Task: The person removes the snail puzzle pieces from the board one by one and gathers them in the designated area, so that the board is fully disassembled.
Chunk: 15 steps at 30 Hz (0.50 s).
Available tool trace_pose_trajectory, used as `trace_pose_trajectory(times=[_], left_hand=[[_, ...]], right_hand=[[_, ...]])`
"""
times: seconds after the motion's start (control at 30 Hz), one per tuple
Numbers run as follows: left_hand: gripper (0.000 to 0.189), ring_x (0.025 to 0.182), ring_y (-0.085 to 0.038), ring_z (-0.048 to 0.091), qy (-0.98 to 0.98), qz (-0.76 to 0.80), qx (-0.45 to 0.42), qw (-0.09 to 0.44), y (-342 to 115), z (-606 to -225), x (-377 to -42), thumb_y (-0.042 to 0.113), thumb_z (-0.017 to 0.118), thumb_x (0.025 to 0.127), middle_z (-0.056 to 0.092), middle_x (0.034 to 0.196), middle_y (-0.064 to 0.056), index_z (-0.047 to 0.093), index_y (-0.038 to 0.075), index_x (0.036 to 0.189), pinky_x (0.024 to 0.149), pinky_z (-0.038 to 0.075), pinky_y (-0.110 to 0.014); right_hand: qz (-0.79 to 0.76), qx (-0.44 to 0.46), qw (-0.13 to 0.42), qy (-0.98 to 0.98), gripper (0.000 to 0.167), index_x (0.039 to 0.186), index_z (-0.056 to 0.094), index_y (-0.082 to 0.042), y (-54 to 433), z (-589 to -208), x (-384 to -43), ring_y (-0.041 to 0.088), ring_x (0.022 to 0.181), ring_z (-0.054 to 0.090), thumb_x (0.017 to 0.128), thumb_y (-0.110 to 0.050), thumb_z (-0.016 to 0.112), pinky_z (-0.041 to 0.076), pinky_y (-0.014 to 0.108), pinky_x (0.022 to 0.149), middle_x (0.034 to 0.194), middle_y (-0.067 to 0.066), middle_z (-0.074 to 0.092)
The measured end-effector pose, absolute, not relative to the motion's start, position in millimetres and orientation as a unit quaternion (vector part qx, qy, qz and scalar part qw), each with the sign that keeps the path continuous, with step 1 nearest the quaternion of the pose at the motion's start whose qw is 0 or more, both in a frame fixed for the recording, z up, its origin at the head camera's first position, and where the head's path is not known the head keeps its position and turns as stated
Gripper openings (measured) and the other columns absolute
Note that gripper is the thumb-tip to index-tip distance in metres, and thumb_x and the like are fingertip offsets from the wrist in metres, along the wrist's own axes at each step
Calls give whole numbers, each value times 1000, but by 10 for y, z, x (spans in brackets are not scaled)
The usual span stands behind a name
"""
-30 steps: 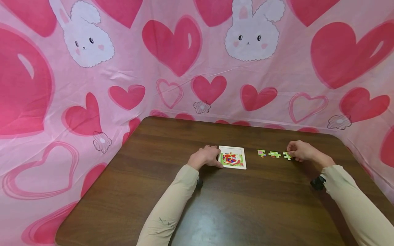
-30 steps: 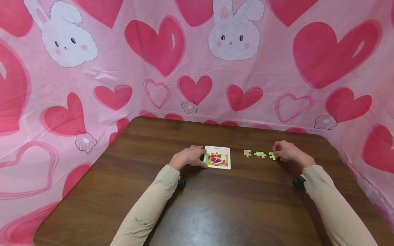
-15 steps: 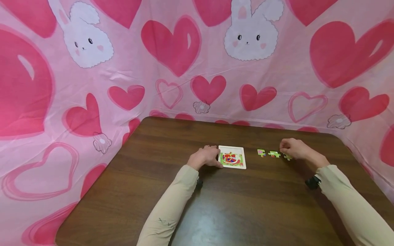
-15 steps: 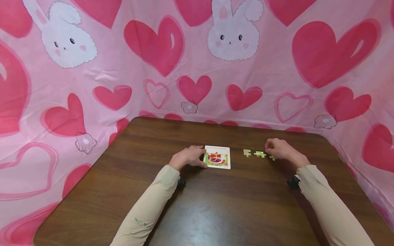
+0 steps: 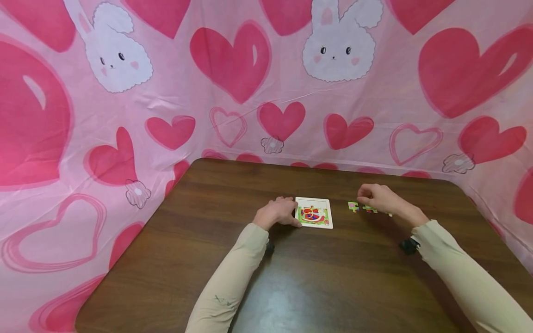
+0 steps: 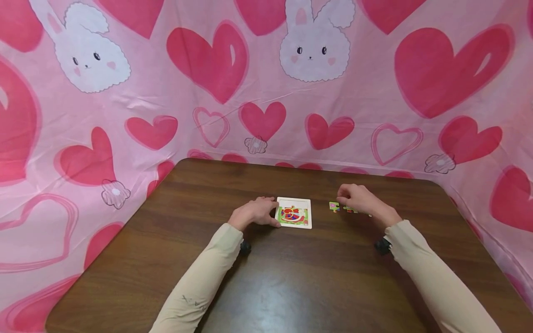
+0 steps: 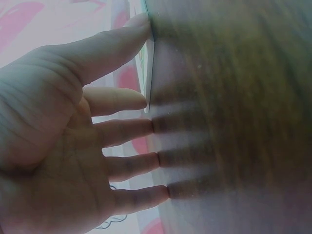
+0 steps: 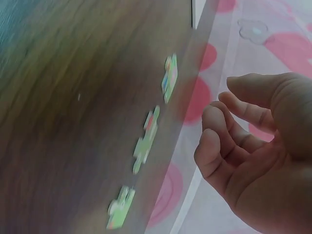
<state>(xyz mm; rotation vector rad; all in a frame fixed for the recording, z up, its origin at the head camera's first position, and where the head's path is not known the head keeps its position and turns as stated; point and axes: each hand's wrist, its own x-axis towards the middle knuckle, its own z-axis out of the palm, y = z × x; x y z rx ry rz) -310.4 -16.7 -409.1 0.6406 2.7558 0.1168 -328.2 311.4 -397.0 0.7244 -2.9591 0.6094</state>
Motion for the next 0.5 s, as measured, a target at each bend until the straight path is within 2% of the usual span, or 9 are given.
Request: trace_pose_trajectory(times=[0.23,0.5], left_hand=[[68,141,-31,38,961,37,225,154,-160,-4097,-3106,53,68,87,38,157,-6,52,16,142,112,35,-55],[68,143,-31,36,962,41,223,155,-162,-4105,-3109,54,67,87,37,158,-6,51,17,142,113,33,-55]], right_hand=[[222,228,-13,-948,5,91,63,-11,2908,-3997,-3248,9,57,53,93,-15,64,45,27,54,71,0,65],[219,255,-18,-942,10,97,64,-9,2645,-4035,-3252,11,66,56,91,-16,67,47,29,62,78,1,69]])
